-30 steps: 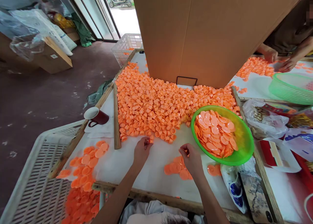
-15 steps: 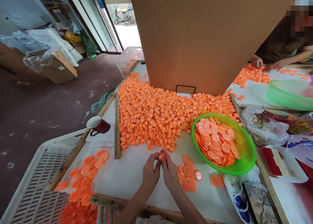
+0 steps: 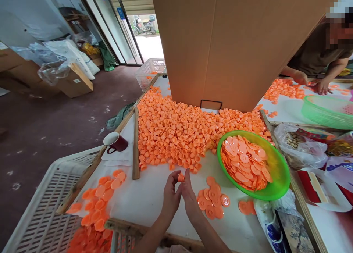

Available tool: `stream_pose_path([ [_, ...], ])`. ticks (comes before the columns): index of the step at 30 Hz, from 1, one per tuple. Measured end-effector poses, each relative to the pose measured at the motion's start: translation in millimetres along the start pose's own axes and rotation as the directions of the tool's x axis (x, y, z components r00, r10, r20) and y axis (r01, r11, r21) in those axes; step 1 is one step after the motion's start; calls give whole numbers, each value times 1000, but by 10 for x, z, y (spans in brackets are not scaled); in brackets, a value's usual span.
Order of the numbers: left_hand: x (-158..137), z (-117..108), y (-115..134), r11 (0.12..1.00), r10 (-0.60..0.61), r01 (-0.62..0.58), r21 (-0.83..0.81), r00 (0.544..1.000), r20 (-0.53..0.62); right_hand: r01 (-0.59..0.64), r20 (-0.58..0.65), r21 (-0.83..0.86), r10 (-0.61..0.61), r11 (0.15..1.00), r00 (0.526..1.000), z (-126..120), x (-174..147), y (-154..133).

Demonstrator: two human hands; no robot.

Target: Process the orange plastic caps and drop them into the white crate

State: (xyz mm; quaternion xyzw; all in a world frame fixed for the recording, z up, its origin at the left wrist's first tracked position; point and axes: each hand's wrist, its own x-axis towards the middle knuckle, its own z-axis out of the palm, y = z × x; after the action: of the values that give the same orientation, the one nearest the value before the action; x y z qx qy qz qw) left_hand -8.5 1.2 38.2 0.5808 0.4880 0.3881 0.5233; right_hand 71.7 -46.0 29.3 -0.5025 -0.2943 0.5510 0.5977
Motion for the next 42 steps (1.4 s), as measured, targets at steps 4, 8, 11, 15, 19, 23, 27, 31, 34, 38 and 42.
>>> stream_pose_path([
  [4, 37, -42, 65, 979, -122, 117, -164, 992, -20, -60, 51, 138, 53, 989, 997, -54, 65, -76],
  [8, 29, -64, 155, 923, -171, 185, -338, 983, 72, -58, -36, 100, 61, 993, 997, -126, 167, -97],
  [11, 6, -66, 186, 921, -180, 199, -337, 980, 86, -68, 0, 34, 68, 997, 998, -152, 208, -103],
  [15, -4, -72, 195, 966, -175, 179, -186, 984, 35, -19, 4, -91, 19, 996, 1000, -172, 196, -153],
  [19, 54, -108, 215, 957, -207, 227, -183, 971, 123, 24, 3, -180, -24, 983, 1000, -195, 172, -219],
  [23, 116, -119, 212, 945, -233, 253, -206, 965, 118, 31, 7, -258, -30, 966, 1000, -197, 189, -229],
  [27, 124, -107, 148, 936, -267, 284, -210, 958, 102, -36, 51, -234, 49, 972, 998, -234, 239, -160],
  [31, 82, -103, 122, 934, -280, 305, -186, 948, 152, -72, 37, -118, 77, 990, 996, -300, 269, -76],
  [34, 48, -99, 110, 928, -274, 306, -214, 947, 165, -57, 39, -110, 62, 992, 997, -312, 272, -36],
  [38, 47, -89, 32, 935, -254, 281, -216, 956, 145, -8, -1, -129, 8, 992, 1000, -278, 271, 40],
  [42, 58, -67, -33, 927, -291, 311, -210, 949, 120, -53, -80, -85, 46, 995, 996, -249, 265, 145],
])
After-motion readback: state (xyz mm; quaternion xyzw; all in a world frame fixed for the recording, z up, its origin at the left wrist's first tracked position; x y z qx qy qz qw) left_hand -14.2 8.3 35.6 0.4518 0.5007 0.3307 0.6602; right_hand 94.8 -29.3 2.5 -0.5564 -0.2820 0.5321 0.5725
